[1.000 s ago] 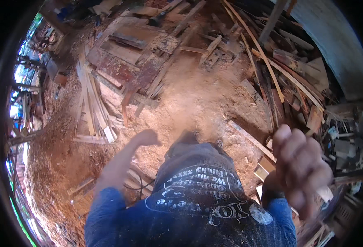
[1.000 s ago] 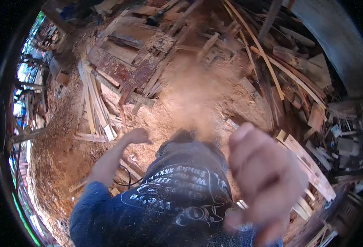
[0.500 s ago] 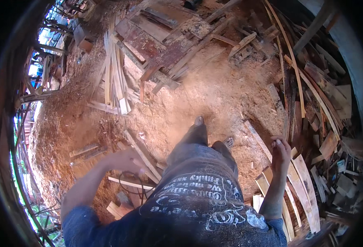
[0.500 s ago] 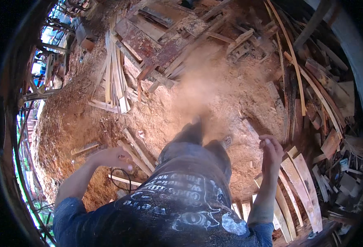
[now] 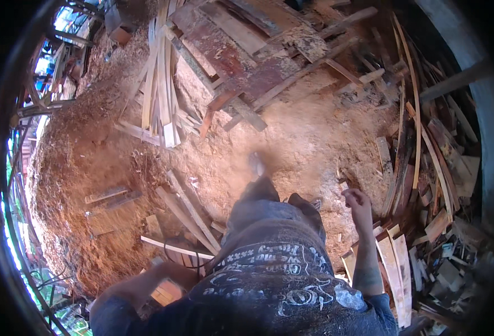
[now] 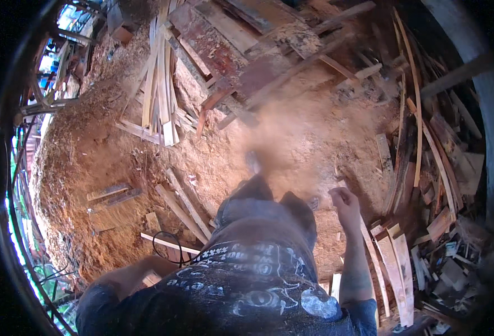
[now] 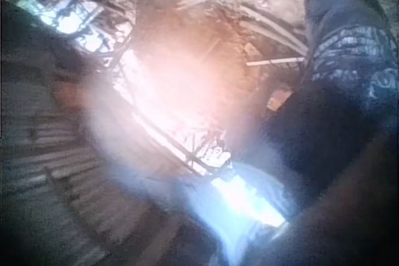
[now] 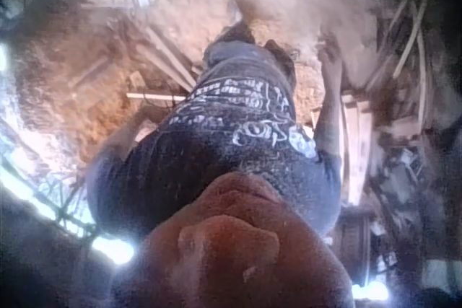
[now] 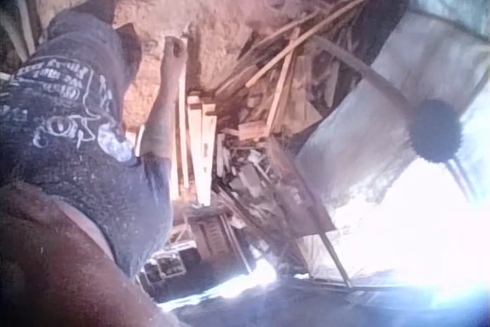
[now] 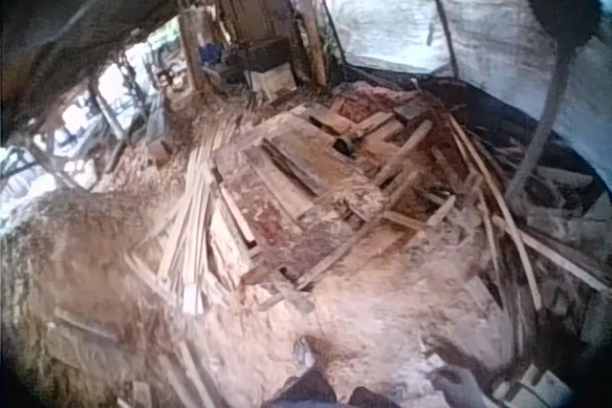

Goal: The person processes wood by feeding a board through a stationary planing machine, hammers parts together, and then carries the finished boards to a stack in a workshop.

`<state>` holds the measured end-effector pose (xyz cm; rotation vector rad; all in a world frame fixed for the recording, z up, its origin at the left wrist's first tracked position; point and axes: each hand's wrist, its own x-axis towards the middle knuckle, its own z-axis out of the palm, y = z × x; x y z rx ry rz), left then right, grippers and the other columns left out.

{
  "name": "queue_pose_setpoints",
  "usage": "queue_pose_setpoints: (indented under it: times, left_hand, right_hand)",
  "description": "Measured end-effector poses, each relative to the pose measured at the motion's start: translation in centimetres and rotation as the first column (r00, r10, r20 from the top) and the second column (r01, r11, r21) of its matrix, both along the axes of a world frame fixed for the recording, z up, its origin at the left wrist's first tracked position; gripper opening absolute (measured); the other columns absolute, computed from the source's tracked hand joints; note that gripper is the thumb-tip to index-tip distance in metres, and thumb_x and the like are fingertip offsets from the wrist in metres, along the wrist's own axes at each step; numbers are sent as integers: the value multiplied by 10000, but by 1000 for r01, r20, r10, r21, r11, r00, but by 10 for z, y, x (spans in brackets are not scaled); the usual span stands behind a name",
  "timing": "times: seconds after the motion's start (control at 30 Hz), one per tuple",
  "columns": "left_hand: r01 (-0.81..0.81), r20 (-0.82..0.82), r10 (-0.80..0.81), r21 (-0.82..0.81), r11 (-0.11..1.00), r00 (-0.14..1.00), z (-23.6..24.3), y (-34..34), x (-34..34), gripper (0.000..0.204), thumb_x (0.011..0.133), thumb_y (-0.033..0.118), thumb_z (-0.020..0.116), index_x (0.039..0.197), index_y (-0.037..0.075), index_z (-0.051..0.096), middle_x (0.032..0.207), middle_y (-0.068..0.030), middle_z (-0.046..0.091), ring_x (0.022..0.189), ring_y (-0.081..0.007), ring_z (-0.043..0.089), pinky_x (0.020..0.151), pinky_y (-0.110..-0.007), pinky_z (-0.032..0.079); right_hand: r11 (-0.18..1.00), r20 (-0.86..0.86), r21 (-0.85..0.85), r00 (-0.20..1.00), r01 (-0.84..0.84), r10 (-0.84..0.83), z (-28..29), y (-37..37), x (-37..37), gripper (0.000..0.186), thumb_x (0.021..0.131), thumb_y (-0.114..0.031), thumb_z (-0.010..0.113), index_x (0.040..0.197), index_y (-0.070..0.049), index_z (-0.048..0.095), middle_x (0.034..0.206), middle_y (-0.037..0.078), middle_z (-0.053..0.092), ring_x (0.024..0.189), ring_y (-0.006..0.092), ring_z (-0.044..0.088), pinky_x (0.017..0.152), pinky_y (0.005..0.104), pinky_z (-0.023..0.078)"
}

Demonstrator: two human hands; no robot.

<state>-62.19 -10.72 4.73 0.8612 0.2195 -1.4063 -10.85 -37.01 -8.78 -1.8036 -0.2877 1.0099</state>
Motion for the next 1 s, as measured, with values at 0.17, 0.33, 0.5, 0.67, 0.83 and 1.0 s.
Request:
queue_pose_setpoints:
  times: [0.17,0.33,0.5,0.67,0.83,1.0]
  left_hand:
    - [-342,-276,311,-71,937,909,14,109,-7,441,867,271,754,1148,-64,692,1062,-115,747,934,-154,635,839,-383,519]
    - [-203,-171,229,156,967,958,16,139,-31,418,849,245,755,1124,-65,698,1020,-96,745,913,-115,623,802,-335,522]
    - [-370,-205,430,275,887,879,-2,189,-31,400,878,259,735,1137,-43,690,1008,-93,734,902,-132,633,796,-325,526]
    - [-549,-257,707,478,686,659,7,201,-56,383,908,273,714,1150,-22,682,996,-90,723,891,-149,643,790,-314,530]
    - [-679,-246,923,625,385,297,14,214,-85,366,938,287,694,1163,0,675,984,-87,712,880,-166,653,783,-304,534]
    - [-775,-38,988,624,-95,-152,10,248,-101,350,967,301,673,1176,21,667,972,-84,701,870,-183,664,777,-294,538]
  right_hand:
    - [943,24,-184,957,-279,288,-56,117,-7,256,955,-243,646,990,-1,720,806,15,665,740,100,562,695,278,463]
    - [836,165,-308,840,-454,517,-101,266,-22,276,932,-282,670,991,-22,737,756,65,673,712,130,604,657,304,475]
    - [896,125,-193,896,-400,427,-202,366,-46,326,932,-327,642,1014,-23,727,813,125,722,762,225,687,725,372,526]
    - [897,-376,-63,843,-438,385,-249,458,-123,294,929,-319,645,1078,-80,729,683,57,647,646,168,610,558,327,483]
    - [929,-421,-14,845,-369,329,-282,559,-191,548,918,-320,715,1408,-118,579,968,41,702,754,103,611,615,276,482]
    - [981,-412,189,903,-48,124,-315,603,-251,560,992,-389,621,1424,-46,530,1055,66,693,861,165,637,752,319,515]
